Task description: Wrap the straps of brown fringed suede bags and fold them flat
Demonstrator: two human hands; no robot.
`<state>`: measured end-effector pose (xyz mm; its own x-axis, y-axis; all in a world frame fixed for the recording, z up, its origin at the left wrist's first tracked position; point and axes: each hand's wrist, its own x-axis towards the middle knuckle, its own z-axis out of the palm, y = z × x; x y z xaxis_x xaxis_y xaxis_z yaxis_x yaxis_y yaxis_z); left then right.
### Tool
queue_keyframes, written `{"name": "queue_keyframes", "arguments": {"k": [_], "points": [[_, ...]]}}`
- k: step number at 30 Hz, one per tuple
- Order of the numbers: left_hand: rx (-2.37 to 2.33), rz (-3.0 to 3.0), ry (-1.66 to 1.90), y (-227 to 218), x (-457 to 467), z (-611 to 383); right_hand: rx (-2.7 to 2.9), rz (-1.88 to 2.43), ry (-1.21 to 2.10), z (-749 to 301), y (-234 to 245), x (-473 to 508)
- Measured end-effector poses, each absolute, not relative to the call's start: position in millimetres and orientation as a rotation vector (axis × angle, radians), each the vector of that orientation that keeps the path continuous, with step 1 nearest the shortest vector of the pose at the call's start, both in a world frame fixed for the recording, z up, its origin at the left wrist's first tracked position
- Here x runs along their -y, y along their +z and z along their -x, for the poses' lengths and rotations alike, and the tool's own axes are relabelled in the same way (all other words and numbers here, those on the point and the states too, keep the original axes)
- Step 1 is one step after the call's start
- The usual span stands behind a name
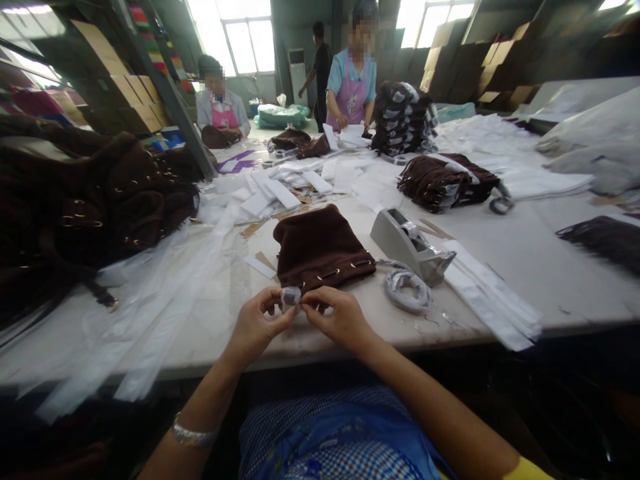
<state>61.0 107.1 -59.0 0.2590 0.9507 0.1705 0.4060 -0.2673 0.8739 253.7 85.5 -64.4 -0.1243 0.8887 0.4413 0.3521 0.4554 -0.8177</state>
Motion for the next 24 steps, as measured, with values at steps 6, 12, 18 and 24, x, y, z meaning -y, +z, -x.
{"name": "queue_keyframes", "arguments": {"k": [6, 12, 18, 24], "points": [[-1.217, -1.683, 1.115, -67.1, -102.0, -66.9, 1.225, 1.108, 1.061, -233.4, -74.0, -88.2], [-1.191, -1.502, 1.142, -71.4, -100.6, -63.0, 0.61, 0.913, 1.484, -232.9, -68.3, -93.9], [-1.165, -1.293, 1.135, -70.2, -110.0, -57.8, 1.618, 0.892, 1.467, -290.8, -48.0, -34.8], [-1.219, -1.308, 1.06, -76.7, -116.9, -54.9, 1.619, 1.402, 0.542, -384.0, -24.7, -42.7]]}}
